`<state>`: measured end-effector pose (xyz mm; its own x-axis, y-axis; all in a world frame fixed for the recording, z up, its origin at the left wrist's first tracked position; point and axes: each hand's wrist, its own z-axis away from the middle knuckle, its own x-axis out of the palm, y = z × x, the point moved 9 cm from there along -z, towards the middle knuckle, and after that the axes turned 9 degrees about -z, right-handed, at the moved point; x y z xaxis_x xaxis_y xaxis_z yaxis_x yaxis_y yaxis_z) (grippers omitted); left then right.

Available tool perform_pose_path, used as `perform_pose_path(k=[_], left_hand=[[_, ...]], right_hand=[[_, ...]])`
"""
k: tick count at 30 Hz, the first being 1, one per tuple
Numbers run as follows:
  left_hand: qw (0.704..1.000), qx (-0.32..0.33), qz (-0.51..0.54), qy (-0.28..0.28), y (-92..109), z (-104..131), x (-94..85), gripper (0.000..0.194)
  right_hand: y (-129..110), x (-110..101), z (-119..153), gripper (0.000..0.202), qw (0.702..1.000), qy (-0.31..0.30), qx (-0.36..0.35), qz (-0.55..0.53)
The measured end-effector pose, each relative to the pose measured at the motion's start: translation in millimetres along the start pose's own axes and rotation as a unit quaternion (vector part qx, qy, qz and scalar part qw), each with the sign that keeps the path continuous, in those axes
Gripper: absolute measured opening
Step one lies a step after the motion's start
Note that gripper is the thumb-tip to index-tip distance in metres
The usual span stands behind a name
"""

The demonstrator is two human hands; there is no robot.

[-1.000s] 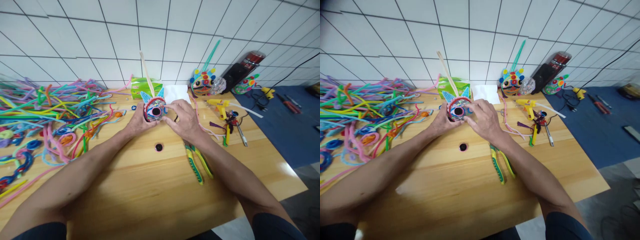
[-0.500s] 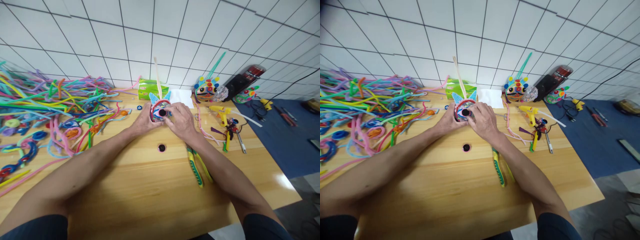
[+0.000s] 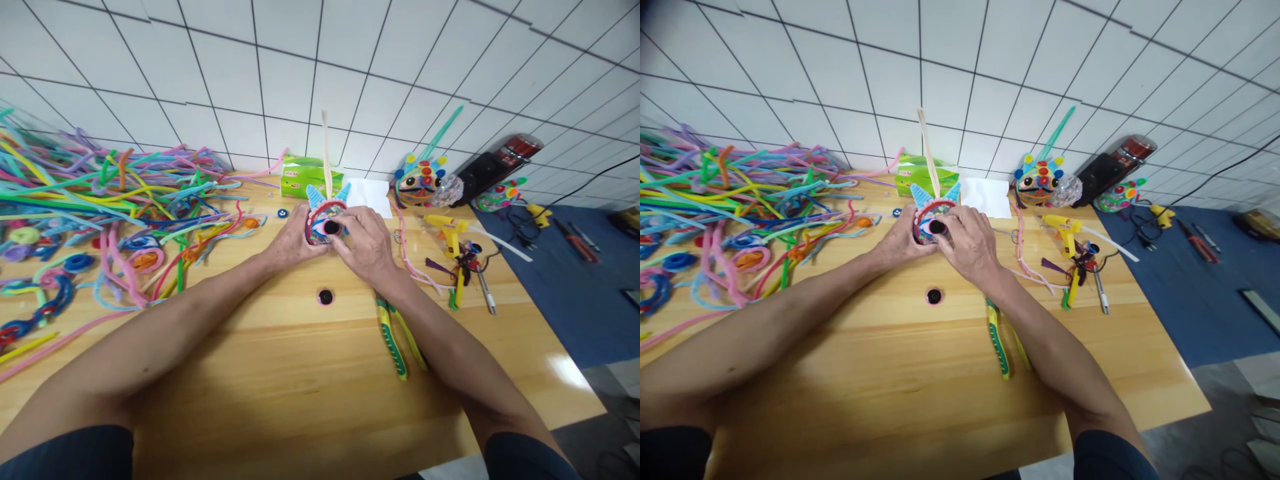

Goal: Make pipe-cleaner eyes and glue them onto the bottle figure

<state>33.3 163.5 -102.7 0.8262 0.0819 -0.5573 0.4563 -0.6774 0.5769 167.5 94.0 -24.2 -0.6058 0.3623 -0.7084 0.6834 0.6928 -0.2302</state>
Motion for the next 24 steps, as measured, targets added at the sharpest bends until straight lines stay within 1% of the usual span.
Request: perform_pose_path(k=[3, 6, 8, 11, 14, 17, 19, 21, 24], left_hand=[[1.0, 0.003, 0.009, 0.001, 1.5, 0.0, -0.3, 0.069], [1.0, -0.009, 0.02, 0.0, 0.6, -0.5, -0.5, 0.072], [1.0, -0.017, 0.024, 0.001, -1.1, -0.6, -0.9, 0.072], [0.999, -0.023, 0.026, -0.003, -4.8, -0.4, -0.4, 0.071], [0.999, -0.024, 0.022, 0.0, -8.2, -0.5, -0.9, 0.067], [0.999, -0.039, 0.019, 0.002, -12.2, -0.5, -1.1, 0.073], [0.999, -0.051, 0.02, 0.004, -14.0, -0.2, -1.1, 0.079], [0.998, -0.06, 0.028, 0.007, -14.6, 0.3, -1.8, 0.084], [0.996, -0.085, 0.035, 0.009, -15.2, 1.0, -3.8, 0.086]], right_hand=[[-0.5, -0.6, 0.9, 0.019, 1.0, 0.004, -0.002, 0.005], [-2.0, -0.3, 0.1, 0.015, 1.0, 0.006, -0.003, 0.011], [-2.1, 2.1, -1.7, 0.015, 1.0, -0.005, 0.004, 0.012], [0.2, 5.5, -5.2, 0.017, 0.999, -0.036, 0.035, 0.02], [-1.1, 0.1, -4.5, 0.025, 0.997, -0.056, 0.057, 0.009], [-4.2, -17.7, 7.9, 0.033, 0.997, -0.045, 0.063, -0.023], [0.0, -33.8, 24.1, 0.031, 0.996, -0.024, 0.075, -0.036], [13.9, -51.1, 45.3, 0.025, 0.994, 0.0, 0.103, -0.027], [52.9, -79.2, 81.2, 0.02, 0.983, 0.038, 0.177, 0.01]])
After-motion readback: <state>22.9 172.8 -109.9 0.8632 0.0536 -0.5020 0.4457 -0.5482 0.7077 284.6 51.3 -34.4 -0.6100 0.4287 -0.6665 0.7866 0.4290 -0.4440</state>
